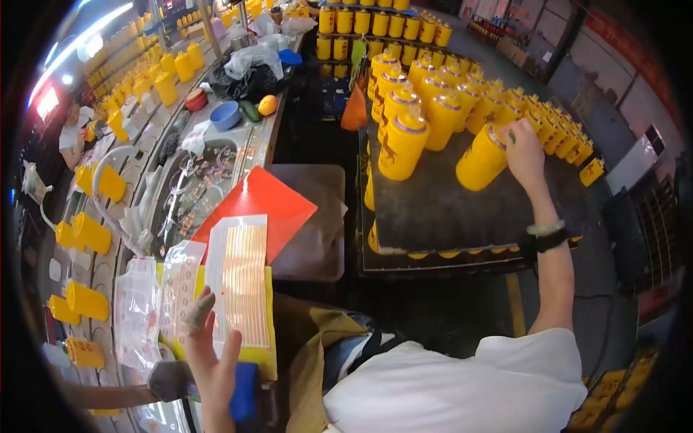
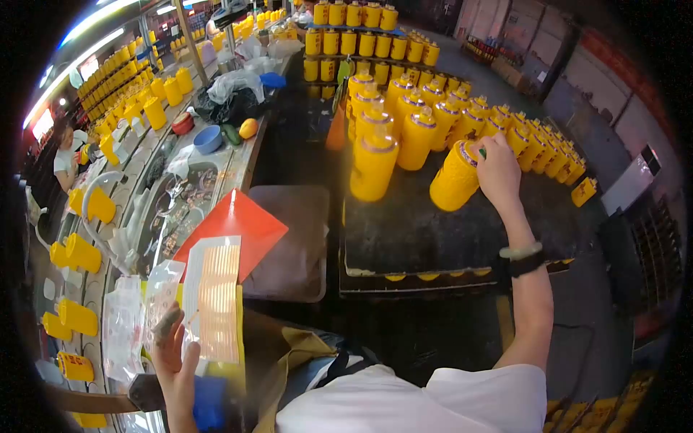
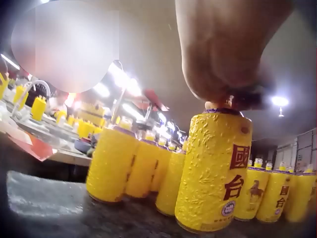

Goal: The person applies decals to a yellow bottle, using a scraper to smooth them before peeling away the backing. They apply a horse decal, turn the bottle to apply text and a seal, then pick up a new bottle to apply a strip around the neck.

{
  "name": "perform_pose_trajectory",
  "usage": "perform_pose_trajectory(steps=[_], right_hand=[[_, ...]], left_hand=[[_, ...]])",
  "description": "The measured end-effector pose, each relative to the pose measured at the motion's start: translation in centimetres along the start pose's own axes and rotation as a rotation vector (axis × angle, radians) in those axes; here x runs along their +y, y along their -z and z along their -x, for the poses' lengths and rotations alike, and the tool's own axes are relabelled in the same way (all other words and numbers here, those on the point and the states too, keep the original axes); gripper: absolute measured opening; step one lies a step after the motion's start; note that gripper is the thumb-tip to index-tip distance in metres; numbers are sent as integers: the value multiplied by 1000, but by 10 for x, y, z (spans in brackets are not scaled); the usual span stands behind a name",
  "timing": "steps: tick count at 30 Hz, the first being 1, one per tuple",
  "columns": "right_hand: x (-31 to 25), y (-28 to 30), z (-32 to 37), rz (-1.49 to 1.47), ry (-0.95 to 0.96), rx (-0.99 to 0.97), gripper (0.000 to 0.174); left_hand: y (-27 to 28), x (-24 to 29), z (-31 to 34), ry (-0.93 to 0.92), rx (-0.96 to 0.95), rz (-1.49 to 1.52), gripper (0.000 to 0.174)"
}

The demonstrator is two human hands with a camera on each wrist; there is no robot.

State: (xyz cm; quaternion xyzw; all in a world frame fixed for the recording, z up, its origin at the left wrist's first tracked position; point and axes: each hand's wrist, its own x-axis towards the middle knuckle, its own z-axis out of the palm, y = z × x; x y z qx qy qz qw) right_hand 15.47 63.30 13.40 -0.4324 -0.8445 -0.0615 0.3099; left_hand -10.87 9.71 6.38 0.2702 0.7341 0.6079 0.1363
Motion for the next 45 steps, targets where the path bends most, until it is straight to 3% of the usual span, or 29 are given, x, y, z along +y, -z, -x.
perform_pose_trajectory(steps=[2,6,13,16,23,25,26,27,28,29,30,31,32,36,39,40,41,43,45], right_hand=[[22,-25,-29,251,-10,83,15],[50,-65,-80,357,-3,75,19],[65,-127,-112,358,-54,0,30],[66,-131,-116,320,-111,-53,36],[79,-136,-126,276,-116,-74,33],[102,-132,-129,246,-59,-43,34],[107,-138,-136,242,42,-83,35],[111,-139,-139,239,145,-117,37],[114,-144,-144,239,155,-40,38],[142,-158,-164,443,156,-8,42],[183,-177,-181,289,254,322,44],[80,-124,-160,138,83,146,41],[124,-147,-189,100,338,365,37],[-69,-83,-119,-147,600,502,32],[-194,-59,-44,-523,758,277,29],[-228,-76,-30,-869,848,223,29],[-270,-75,-19,-867,1058,271,27],[-346,-75,21,-1118,944,-57,21],[-424,-55,42,-1251,1187,-100,22]], left_hand=[[3,-3,-1,28,42,11,58],[9,-8,-4,36,90,-11,53],[8,-13,-1,84,141,29,53],[9,-12,1,106,140,4,52],[18,-12,3,96,176,19,51],[17,-8,5,96,170,21,51],[32,-17,28,63,240,-9,51],[23,-14,11,86,165,-68,52],[22,-8,12,75,160,-56,48],[28,-15,19,61,173,-159,45],[26,-1,17,64,182,-133,43],[36,-4,24,44,130,-190,47],[40,-1,29,33,139,-256,46],[58,-2,59,111,307,-72,44],[80,-1,84,111,402,-20,35],[89,1,97,96,472,29,31],[99,0,109,81,541,78,33],[122,-1,131,-179,686,90,60],[149,-1,153,-204,882,86,69]])
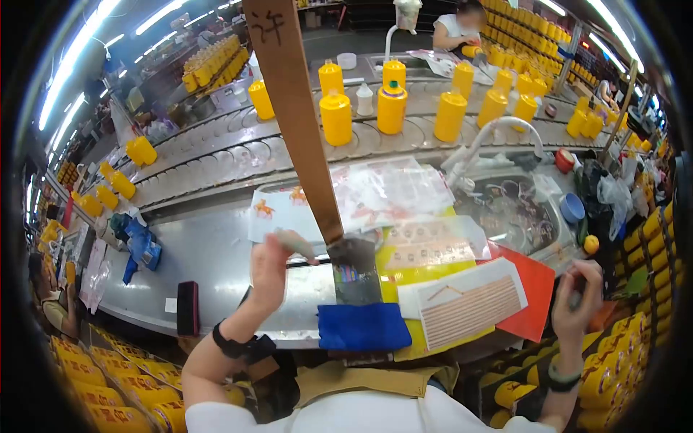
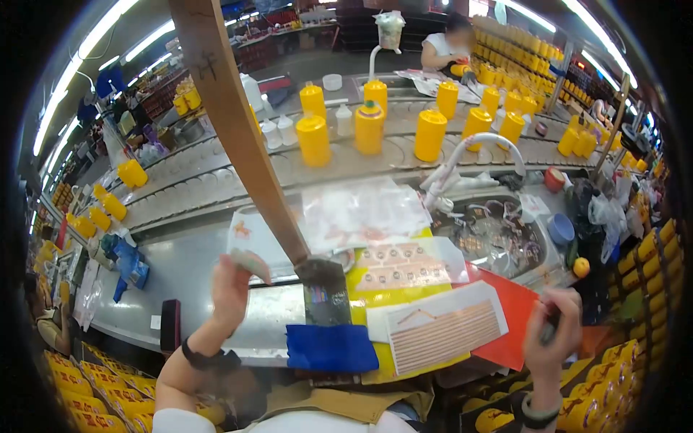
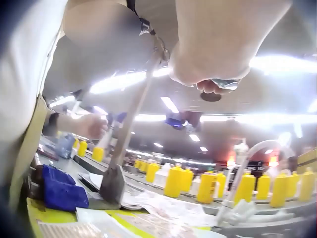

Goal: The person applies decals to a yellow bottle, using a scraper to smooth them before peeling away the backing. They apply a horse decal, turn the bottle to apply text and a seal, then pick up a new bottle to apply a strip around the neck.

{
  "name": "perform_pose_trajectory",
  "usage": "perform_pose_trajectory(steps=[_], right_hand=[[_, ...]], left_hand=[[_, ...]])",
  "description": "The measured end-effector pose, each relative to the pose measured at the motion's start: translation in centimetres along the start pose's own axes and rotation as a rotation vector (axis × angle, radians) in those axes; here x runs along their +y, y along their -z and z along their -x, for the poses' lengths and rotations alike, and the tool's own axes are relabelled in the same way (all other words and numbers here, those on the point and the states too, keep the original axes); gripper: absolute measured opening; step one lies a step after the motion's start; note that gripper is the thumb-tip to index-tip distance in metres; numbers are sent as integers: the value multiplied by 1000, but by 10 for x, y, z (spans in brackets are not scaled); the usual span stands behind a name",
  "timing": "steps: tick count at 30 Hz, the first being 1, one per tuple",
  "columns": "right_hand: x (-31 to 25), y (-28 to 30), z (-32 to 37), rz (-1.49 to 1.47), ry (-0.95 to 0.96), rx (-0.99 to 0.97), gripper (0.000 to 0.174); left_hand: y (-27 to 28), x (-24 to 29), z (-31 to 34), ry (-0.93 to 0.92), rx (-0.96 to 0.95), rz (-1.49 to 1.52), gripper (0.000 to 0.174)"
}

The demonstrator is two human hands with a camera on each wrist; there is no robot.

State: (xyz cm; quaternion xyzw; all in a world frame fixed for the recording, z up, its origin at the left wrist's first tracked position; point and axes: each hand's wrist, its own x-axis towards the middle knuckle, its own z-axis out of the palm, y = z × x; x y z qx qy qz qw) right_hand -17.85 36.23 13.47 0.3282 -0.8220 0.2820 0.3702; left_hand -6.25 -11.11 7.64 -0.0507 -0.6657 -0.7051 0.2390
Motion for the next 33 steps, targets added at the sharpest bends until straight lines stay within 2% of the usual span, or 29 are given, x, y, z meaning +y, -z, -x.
perform_pose_trajectory(steps=[4,6,8,10,11,13,14,15,16,17,19,22,26,27,28,30,33], right_hand=[[-18,-124,-85,-359,219,-76,33],[-26,-195,-123,-365,324,-119,33],[-30,-267,-152,-430,283,-249,41],[-23,-340,-180,-464,217,-365,50],[-20,-374,-195,-489,248,-361,50],[-11,-430,-222,-297,173,-358,61],[-8,-449,-236,-321,198,-349,61],[-5,-465,-247,-209,143,-345,67],[-2,-475,-260,-95,86,-337,74],[1,-485,-269,-110,103,-329,74],[12,-498,-277,38,-62,-421,83],[41,-523,-276,40,4,-366,87],[54,-513,-270,29,-50,-346,76],[43,-496,-273,51,-92,-359,67],[42,-485,-278,48,-79,-358,67],[44,-476,-294,264,-121,-580,60],[63,-481,-288,188,-71,-565,55]], left_hand=[[46,0,-11,3,418,-181,67],[46,-1,-5,-9,442,-159,68],[43,-3,5,-13,475,-145,69],[38,-6,13,-30,321,-208,69],[34,-7,16,-20,333,-200,70],[26,-7,16,5,374,-191,71],[25,-9,15,-13,398,-210,71],[25,-13,15,1,427,-119,71],[26,-15,14,13,452,-26,71],[26,-13,11,8,455,13,70],[30,-12,9,3,463,-15,70],[38,-21,9,15,470,-13,70],[42,-29,14,45,505,12,69],[41,-29,14,54,516,-4,68],[37,-30,14,46,527,-2,68],[30,-28,15,74,585,-2,64],[25,-31,29,70,572,76,62]])
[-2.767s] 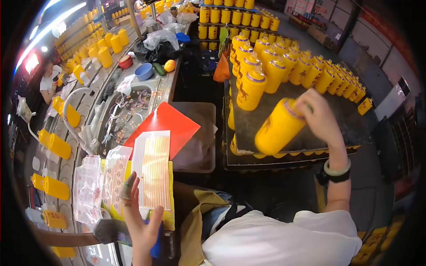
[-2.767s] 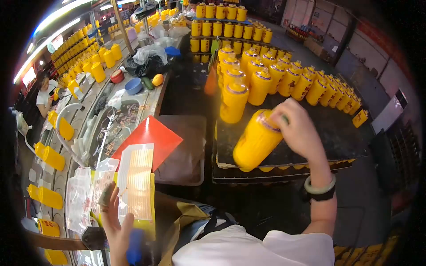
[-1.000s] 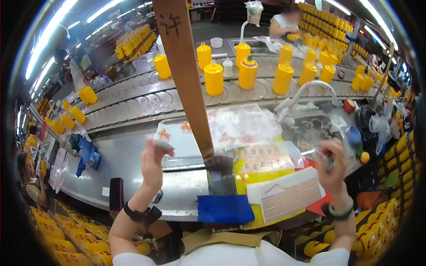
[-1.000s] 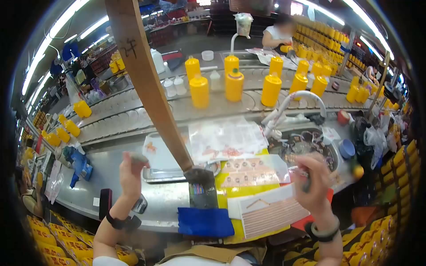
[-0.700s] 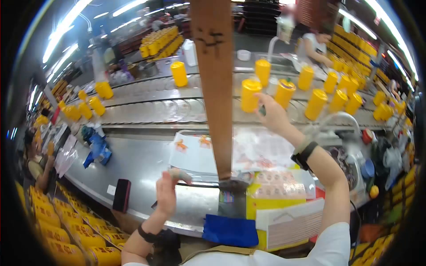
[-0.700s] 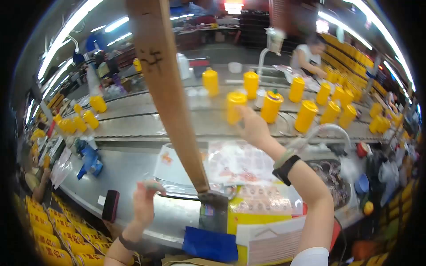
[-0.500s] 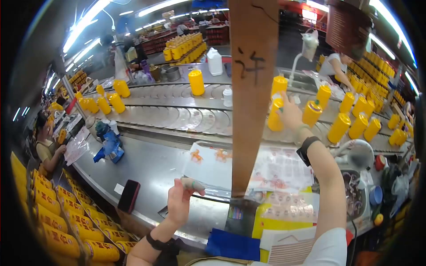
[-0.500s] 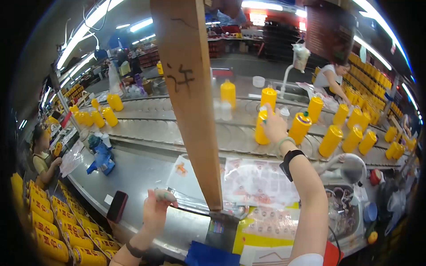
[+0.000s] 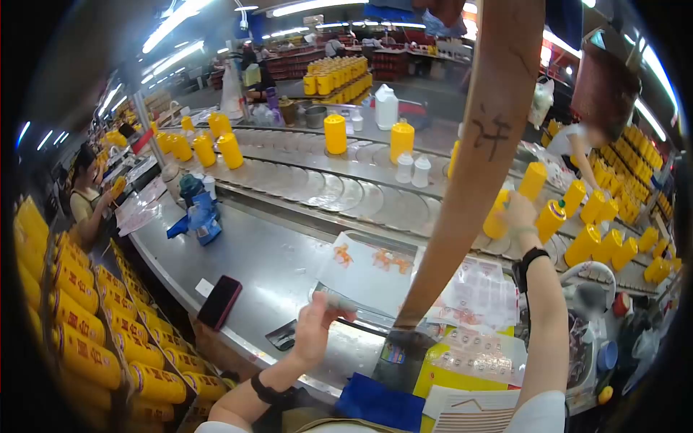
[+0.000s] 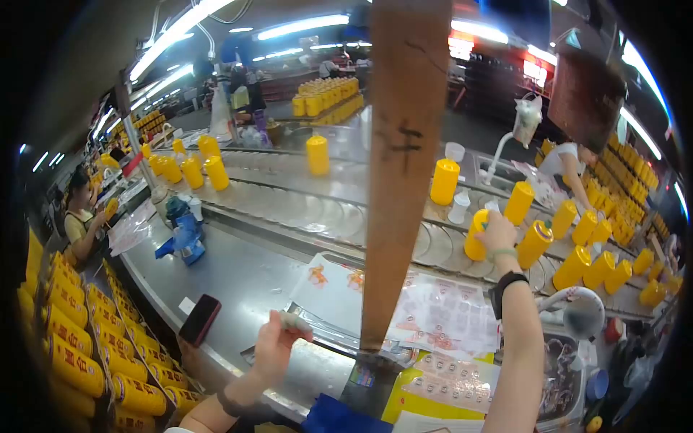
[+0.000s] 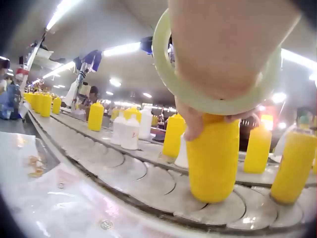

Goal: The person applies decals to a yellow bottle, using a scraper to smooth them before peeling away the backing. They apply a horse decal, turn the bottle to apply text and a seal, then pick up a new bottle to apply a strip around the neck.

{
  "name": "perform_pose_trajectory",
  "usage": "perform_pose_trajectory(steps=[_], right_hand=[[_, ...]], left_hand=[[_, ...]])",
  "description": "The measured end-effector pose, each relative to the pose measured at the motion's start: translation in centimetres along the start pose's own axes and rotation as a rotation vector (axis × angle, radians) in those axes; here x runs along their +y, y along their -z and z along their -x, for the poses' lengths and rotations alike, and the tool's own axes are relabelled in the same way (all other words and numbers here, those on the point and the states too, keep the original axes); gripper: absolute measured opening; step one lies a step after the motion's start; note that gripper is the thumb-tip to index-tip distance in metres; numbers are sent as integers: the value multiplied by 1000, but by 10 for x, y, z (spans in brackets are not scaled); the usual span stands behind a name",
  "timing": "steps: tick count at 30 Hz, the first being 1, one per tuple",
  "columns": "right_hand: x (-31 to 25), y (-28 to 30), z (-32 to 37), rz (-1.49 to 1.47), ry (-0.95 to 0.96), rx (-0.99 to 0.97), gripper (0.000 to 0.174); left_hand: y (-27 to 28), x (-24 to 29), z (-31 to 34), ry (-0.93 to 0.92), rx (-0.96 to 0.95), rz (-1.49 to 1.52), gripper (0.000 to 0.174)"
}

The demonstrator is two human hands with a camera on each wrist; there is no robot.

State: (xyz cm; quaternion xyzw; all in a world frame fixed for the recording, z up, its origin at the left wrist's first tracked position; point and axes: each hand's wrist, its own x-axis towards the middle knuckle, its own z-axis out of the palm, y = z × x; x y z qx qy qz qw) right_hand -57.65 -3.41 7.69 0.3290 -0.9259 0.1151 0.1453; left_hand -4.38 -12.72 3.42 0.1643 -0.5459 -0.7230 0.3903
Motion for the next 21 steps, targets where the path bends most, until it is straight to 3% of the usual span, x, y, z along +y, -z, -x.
perform_pose_trajectory(steps=[3,7,9,11,13,14,15,16,17,19,21], right_hand=[[-7,-4,31,46,39,163,51],[9,54,82,-81,108,68,55],[4,97,121,-295,256,106,70],[-12,149,168,-299,333,76,82],[-34,197,215,-385,367,35,58],[-46,217,234,-419,445,-26,54],[-57,234,253,-451,520,-90,50],[-69,247,270,-447,516,-93,50],[-81,257,287,-410,586,-155,48],[-96,267,313,-382,669,-300,46],[-110,270,327,-461,738,-478,54]], left_hand=[[-5,8,15,47,19,3,65],[15,15,31,3,-72,27,72],[25,18,34,-34,-78,-65,72],[30,15,36,-47,-80,-74,69],[21,10,34,-35,-133,-101,62],[13,14,33,17,-204,-73,48],[2,14,33,21,-207,-68,48],[-12,13,33,-40,-331,-111,50],[-26,12,34,-99,-455,-155,61],[-53,14,37,-239,-652,-224,102],[-79,7,55,-165,-797,-111,121]])
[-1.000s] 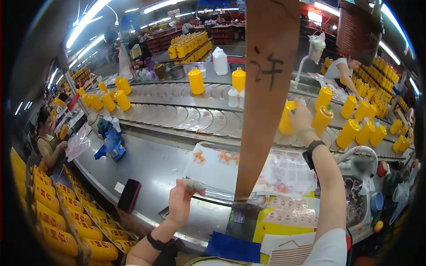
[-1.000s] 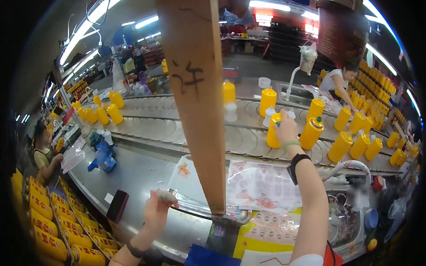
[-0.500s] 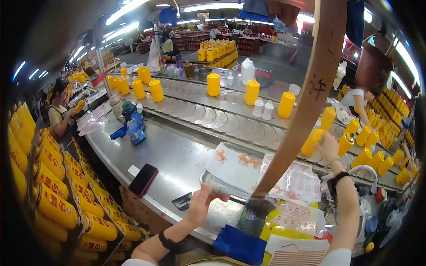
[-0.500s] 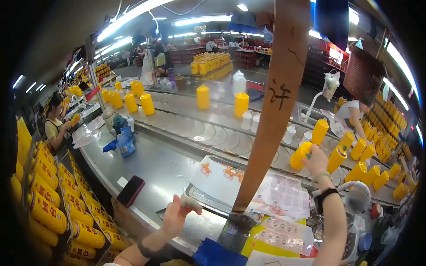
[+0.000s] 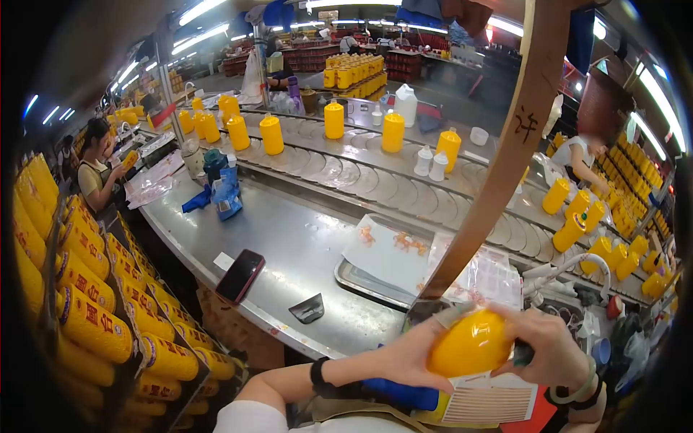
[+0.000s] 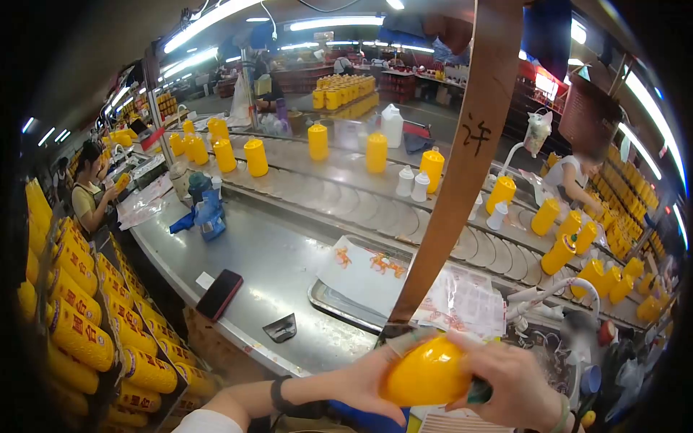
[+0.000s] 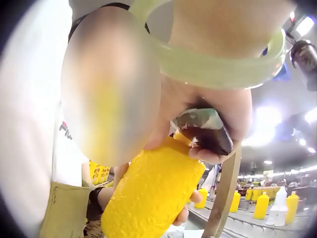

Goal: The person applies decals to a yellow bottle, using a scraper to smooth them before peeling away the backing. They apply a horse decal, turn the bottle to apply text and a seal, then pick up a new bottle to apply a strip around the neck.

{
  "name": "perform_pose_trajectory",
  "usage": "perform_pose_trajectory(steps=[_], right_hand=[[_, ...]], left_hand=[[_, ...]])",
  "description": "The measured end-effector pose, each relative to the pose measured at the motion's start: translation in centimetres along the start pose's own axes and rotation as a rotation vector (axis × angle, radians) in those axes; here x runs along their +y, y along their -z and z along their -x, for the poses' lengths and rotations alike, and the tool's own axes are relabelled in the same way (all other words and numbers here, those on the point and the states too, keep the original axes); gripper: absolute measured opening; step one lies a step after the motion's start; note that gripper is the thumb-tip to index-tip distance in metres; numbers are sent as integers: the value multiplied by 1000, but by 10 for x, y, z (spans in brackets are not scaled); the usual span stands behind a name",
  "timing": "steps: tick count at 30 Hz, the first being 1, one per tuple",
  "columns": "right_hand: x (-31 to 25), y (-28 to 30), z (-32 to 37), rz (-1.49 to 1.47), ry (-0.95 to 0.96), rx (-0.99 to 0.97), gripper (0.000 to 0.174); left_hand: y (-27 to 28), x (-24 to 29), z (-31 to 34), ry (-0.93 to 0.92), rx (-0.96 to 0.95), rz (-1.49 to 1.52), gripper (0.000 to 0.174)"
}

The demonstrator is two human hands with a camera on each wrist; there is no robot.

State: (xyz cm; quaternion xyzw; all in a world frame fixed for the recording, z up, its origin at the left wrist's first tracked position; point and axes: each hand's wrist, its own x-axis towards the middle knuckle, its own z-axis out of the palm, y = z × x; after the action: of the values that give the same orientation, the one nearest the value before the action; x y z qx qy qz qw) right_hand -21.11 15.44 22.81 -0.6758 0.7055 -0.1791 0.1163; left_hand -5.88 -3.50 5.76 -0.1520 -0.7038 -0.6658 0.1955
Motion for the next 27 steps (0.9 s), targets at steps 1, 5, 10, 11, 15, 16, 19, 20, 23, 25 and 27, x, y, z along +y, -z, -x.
perform_pose_trajectory(steps=[1,5,10,11,15,16,19,20,23,25,27], right_hand=[[-6,-4,-2,-4,-2,2,54],[1,-17,-3,-140,78,-18,51],[15,-30,-2,-195,89,14,53],[14,-34,-1,-268,23,17,54],[21,-57,3,-375,-65,66,56],[22,-62,4,-363,-71,84,56],[30,-76,11,-450,-99,161,57],[30,-81,13,-454,-106,162,57],[31,-100,23,-478,-430,468,60],[32,-136,23,-531,-404,485,62],[12,-159,23,-821,-520,354,69]], left_hand=[[-11,10,-2,41,-3,121,118],[-16,29,12,161,-12,126,102],[-16,19,24,296,-54,129,90],[-16,21,24,300,-16,170,87],[-8,18,28,373,-40,157,90],[-8,14,30,374,-50,135,93],[-9,13,34,409,-43,153,93],[-9,13,35,437,-19,191,91],[-17,-1,42,517,167,227,85],[-17,-7,42,552,224,288,80],[-23,-13,43,550,350,371,64]])
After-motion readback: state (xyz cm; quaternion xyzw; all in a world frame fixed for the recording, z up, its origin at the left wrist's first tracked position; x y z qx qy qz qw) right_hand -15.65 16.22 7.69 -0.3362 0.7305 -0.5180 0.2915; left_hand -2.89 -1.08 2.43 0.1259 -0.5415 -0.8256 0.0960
